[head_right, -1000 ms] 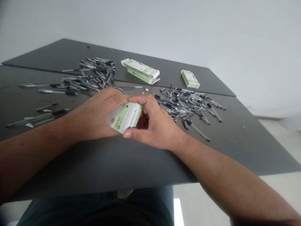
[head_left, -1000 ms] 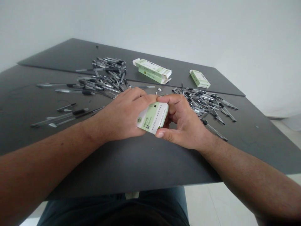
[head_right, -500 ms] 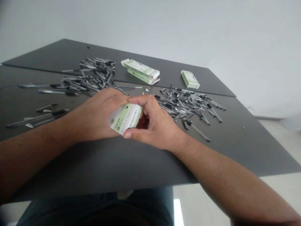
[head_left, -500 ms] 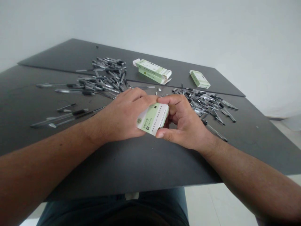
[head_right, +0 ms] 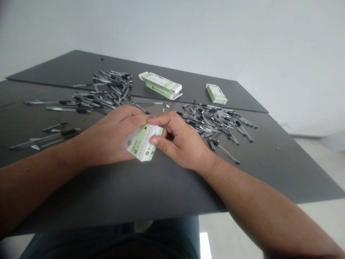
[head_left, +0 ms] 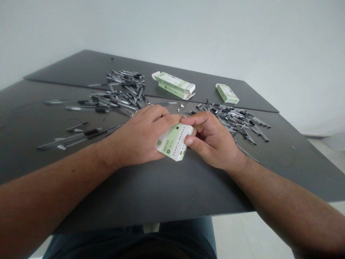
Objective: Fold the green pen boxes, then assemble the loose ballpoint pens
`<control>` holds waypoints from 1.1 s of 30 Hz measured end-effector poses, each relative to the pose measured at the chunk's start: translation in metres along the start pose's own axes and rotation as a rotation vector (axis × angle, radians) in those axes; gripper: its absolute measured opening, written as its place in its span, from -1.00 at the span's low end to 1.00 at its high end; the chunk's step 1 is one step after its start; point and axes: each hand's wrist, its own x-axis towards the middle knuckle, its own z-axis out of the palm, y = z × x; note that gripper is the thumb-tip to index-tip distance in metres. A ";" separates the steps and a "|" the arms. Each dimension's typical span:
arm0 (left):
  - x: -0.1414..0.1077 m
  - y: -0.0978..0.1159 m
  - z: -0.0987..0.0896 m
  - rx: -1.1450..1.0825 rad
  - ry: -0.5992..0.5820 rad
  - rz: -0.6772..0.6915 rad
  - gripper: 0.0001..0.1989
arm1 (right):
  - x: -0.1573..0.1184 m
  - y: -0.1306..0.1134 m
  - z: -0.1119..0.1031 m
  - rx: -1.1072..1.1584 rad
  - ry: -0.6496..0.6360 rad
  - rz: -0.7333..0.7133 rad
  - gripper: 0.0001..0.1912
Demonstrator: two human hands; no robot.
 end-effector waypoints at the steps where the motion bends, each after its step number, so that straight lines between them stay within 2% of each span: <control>1: 0.000 -0.001 0.001 -0.006 -0.006 -0.003 -0.37 | 0.000 -0.001 0.000 -0.011 0.018 0.004 -0.49; 3: 0.000 -0.001 0.002 -0.018 -0.024 -0.022 -0.35 | 0.000 -0.002 0.000 -0.003 0.041 0.010 -0.55; 5: 0.001 -0.002 0.003 -0.031 -0.040 -0.049 -0.35 | 0.001 -0.002 0.002 0.022 0.037 0.009 -0.51; 11: 0.003 0.000 0.000 -0.055 -0.054 -0.061 -0.31 | -0.002 0.000 0.007 0.104 -0.017 0.080 -0.10; 14: 0.003 0.000 -0.002 -0.061 -0.075 -0.083 -0.27 | -0.004 0.001 0.008 0.097 -0.006 0.091 -0.01; 21: 0.002 -0.001 0.002 -0.053 -0.011 -0.049 -0.24 | -0.004 -0.001 0.007 0.043 -0.012 0.087 0.07; 27: 0.002 0.000 0.001 -0.036 -0.054 -0.073 -0.27 | -0.004 0.000 0.008 0.062 -0.015 0.070 0.02; 30: 0.002 0.000 0.002 -0.046 -0.007 -0.039 -0.26 | -0.005 0.000 0.008 0.052 -0.012 0.079 0.05; 33: 0.001 -0.001 0.003 -0.063 -0.007 -0.057 -0.26 | -0.006 0.000 0.009 0.048 -0.007 0.061 0.05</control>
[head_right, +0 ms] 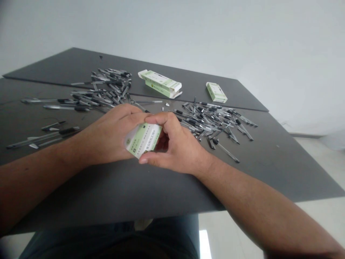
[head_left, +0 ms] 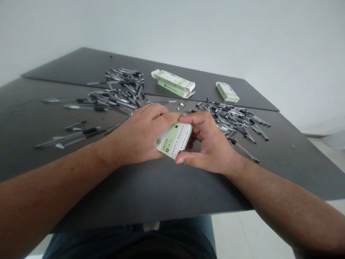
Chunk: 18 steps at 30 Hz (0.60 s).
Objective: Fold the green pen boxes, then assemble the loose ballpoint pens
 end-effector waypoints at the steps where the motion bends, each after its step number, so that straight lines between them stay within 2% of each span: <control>1: 0.000 0.000 0.000 -0.002 -0.006 -0.008 -0.26 | 0.000 0.000 0.000 0.000 0.004 -0.012 0.06; 8: 0.000 -0.001 -0.002 0.004 0.023 0.027 -0.28 | 0.004 0.000 -0.005 0.005 -0.035 -0.050 0.04; 14: 0.000 0.003 -0.003 0.036 -0.013 0.019 -0.34 | 0.006 -0.004 -0.012 -0.075 0.017 -0.065 -0.30; 18: 0.000 0.006 -0.003 0.035 -0.033 -0.009 -0.35 | 0.006 -0.014 -0.012 -0.117 0.058 -0.060 -0.60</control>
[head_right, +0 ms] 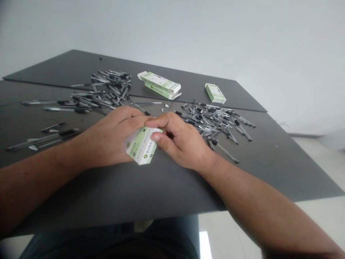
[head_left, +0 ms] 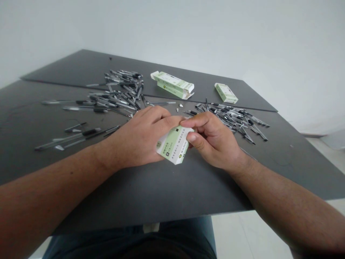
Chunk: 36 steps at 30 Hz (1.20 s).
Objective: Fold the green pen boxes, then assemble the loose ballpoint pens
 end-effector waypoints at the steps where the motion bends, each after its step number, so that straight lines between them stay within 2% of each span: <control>1: 0.000 0.001 0.000 -0.004 -0.006 -0.003 -0.36 | 0.000 -0.002 0.000 0.009 0.000 0.005 -0.65; 6: 0.001 0.003 -0.003 -0.008 -0.030 0.007 -0.40 | 0.004 -0.009 0.002 0.090 -0.009 -0.003 -0.75; 16: 0.001 0.000 0.002 -0.017 0.028 0.050 -0.38 | 0.001 -0.005 0.006 0.122 0.026 0.051 -0.70; 18: 0.001 0.000 0.003 -0.040 0.030 0.037 -0.38 | -0.001 -0.003 0.006 0.108 0.026 0.036 -0.61; 25: 0.001 0.000 0.002 -0.092 0.029 0.007 -0.26 | -0.006 0.000 0.013 0.134 -0.033 0.086 -0.06; 29: 0.000 -0.001 0.001 -0.085 0.036 0.018 -0.22 | -0.008 0.002 0.016 0.112 -0.030 0.095 0.09; 33: 0.000 -0.001 0.001 -0.055 0.030 0.011 -0.23 | -0.006 0.007 0.010 0.147 -0.087 0.029 0.03; 36: 0.000 -0.001 0.001 -0.020 0.061 0.064 -0.32 | -0.002 0.006 0.003 0.138 -0.098 0.010 -0.25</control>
